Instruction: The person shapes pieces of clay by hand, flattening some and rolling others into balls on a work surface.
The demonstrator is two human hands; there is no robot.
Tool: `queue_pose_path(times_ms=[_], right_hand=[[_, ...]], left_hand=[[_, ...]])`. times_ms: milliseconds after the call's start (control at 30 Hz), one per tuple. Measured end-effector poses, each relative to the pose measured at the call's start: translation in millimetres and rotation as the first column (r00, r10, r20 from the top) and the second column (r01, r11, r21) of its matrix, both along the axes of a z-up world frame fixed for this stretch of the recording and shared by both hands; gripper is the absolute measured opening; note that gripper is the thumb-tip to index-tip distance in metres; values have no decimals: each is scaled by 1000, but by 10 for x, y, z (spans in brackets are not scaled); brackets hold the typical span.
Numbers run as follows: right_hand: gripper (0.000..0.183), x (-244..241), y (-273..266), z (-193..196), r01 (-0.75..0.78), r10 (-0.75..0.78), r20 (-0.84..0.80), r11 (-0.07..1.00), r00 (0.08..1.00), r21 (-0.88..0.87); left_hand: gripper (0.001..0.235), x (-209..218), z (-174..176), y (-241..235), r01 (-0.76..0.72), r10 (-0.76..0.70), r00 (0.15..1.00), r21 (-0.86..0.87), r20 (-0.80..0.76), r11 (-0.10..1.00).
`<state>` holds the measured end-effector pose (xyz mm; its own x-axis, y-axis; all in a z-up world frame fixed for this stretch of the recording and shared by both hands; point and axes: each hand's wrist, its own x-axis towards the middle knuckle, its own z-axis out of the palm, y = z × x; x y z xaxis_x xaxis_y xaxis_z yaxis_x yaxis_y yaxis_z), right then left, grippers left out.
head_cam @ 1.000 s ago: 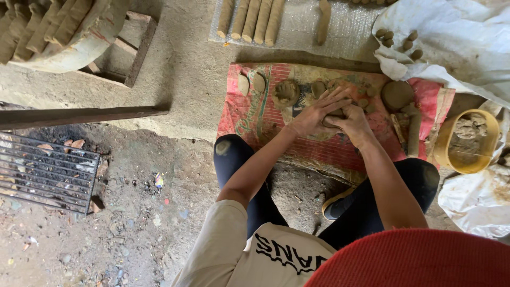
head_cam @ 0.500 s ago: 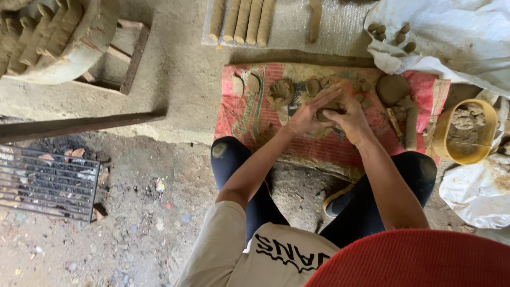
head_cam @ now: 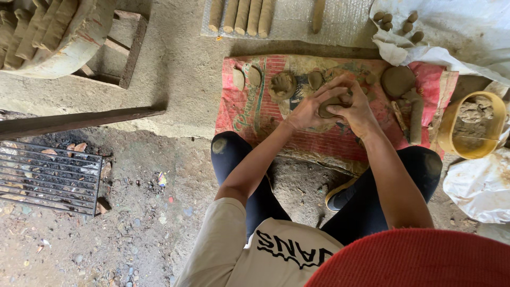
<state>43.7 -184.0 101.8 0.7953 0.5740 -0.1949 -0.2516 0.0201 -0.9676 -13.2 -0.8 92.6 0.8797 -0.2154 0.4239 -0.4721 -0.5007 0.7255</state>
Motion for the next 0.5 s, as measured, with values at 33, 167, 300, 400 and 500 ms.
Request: queue_pose_path(times_ms=[33, 167, 300, 400, 500], right_hand=[[65, 1, -1, -13, 0, 0, 0, 1000, 1000, 0], [73, -5, -1, -19, -3, 0, 85, 999, 996, 41], [111, -70, 2, 133, 18, -18, 67, 1000, 998, 2], [118, -94, 28, 204, 29, -28, 28, 999, 999, -43], [124, -131, 32, 235, 31, -31, 63, 1000, 998, -2]], left_hand=[[83, -11, 1, -8, 0, 0, 1000, 0, 0, 1000], [65, 5, -93, -21, 62, -61, 997, -26, 56, 998], [60, -18, -181, -27, 77, -83, 995, -128, -48, 989], [66, -7, -206, -13, 65, -73, 995, -130, -61, 989], [54, -19, -220, -2, 63, -71, 995, -112, -72, 992]])
